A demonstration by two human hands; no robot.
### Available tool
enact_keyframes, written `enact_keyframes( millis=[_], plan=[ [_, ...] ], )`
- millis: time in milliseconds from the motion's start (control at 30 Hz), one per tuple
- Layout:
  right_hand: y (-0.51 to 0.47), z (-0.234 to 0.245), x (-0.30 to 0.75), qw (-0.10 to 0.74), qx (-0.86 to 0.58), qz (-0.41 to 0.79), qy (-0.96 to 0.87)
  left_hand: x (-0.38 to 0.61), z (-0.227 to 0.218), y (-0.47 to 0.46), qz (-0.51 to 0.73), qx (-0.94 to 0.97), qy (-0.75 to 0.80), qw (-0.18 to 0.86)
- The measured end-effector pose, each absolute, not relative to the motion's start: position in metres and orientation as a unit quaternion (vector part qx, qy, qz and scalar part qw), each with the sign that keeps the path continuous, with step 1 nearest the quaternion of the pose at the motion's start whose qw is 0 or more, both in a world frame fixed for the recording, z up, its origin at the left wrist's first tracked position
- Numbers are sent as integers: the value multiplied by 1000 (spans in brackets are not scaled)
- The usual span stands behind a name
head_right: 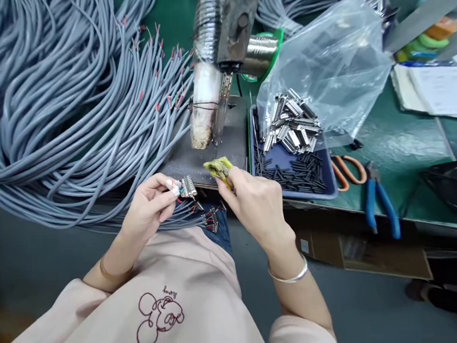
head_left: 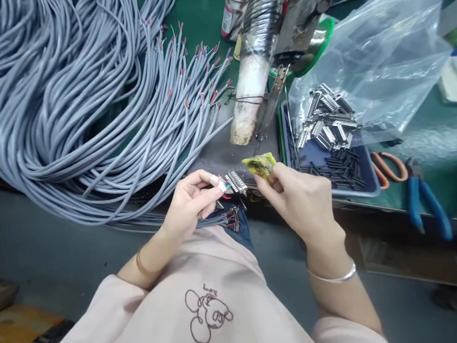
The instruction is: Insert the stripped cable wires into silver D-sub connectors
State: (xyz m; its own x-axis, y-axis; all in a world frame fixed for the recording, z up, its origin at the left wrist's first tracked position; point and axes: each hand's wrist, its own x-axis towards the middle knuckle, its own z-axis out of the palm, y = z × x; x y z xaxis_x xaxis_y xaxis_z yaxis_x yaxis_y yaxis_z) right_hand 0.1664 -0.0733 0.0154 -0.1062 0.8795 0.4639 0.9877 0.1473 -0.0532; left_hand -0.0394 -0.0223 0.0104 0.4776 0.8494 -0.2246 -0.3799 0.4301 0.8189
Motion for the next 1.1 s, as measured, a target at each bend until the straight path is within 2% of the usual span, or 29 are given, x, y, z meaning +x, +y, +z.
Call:
enact_keyframes(
  millis=[100,167,333,400,467,633,733,833,900,1100],
  plan=[
    [-74,8,175,164,-661,-135,-720,-30,3,-20,373,367,320,790],
    [-75,5,181,199,-683,-135,-689,-23,-1,-19,364,375,320,790],
    [-84,4,176,494,-619,-210,-573,-10,-6,-18,356,401,328,778],
    [-90,2,168,548,-603,-197,-545,-7,-6,-17,361,404,333,771],
    [-95,-3,161,544,-609,-168,-552,-4,-6,-17,366,406,340,765],
    [-98,-16,153,472,-581,-145,-646,3,-6,-17,385,424,342,745],
    [-98,-18,151,512,-593,-139,-605,7,-8,-16,400,430,348,731],
    [-101,-15,150,574,-603,-66,-550,10,-12,-16,417,435,364,710],
    [-102,-13,150,556,-627,-22,-545,12,-14,-15,428,441,380,692],
    [-91,-15,153,473,-626,-97,-613,19,-14,-15,452,458,395,656]
  ],
)
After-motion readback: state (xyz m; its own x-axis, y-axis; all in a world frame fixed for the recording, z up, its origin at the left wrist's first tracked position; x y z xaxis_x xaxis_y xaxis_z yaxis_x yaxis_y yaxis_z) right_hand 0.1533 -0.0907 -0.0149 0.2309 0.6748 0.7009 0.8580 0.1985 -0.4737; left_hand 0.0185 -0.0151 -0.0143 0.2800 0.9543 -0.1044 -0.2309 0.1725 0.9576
